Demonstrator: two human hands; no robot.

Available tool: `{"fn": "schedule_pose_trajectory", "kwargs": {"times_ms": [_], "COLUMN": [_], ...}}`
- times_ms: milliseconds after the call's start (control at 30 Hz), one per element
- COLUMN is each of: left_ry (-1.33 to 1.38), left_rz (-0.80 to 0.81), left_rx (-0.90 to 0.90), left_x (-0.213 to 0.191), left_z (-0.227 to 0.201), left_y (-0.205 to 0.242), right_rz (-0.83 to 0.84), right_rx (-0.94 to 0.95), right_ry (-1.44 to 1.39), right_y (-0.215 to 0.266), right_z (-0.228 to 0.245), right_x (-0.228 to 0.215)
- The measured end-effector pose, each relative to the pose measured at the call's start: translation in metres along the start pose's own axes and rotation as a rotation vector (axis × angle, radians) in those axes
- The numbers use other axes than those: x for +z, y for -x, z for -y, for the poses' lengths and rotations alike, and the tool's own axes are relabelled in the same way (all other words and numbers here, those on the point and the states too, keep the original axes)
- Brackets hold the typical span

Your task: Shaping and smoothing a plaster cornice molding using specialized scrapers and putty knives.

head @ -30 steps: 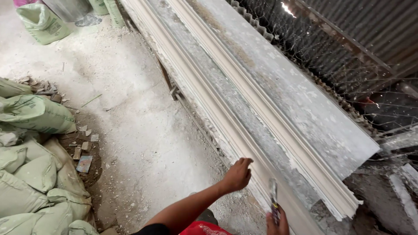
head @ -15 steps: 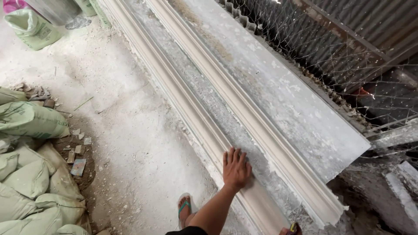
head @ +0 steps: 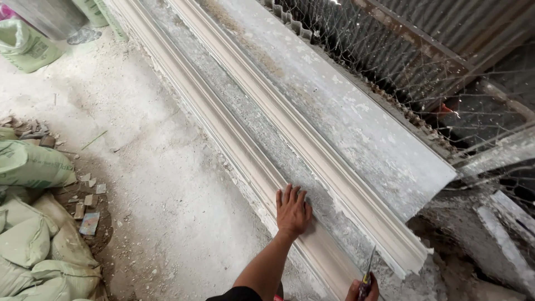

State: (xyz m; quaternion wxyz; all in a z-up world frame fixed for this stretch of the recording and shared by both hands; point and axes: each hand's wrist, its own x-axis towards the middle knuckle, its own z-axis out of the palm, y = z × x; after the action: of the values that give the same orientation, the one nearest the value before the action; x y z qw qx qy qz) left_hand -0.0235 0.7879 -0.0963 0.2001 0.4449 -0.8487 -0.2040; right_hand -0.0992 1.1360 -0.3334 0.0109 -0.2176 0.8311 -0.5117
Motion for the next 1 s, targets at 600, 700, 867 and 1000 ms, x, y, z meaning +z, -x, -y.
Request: {"fn": "schedule_pose_trajectory", "kwargs": {"times_ms": [600, 700, 867, 1000], "left_ry": [-0.185, -0.196, -0.168, -0.162], "left_rz": [-0.049, -0.052, 0.01, -0.014], "left_rx": [0.134, 0.15, 0.157, 0.211], "left_x": [0.039, 0.041, 0.035, 0.035], "left_z": [0.03, 0.032, 0.032, 0.039], "left_y": [-0.001, -0.004, -0.002, -0.001], "right_rz": [0.165, 0.115, 0.03, 0.003], "right_rx": [0.729, 0.828, 0.752, 0.581], "right_ry": [-0.019, -0.022, -0.086, 0.004], "right_y": [0.161, 0.199, 0.183, 0.129], "right_z": [0.161, 0.157, 0.169, 0.174], "right_x": [-0.169, -0.171, -0.141, -0.115]}}
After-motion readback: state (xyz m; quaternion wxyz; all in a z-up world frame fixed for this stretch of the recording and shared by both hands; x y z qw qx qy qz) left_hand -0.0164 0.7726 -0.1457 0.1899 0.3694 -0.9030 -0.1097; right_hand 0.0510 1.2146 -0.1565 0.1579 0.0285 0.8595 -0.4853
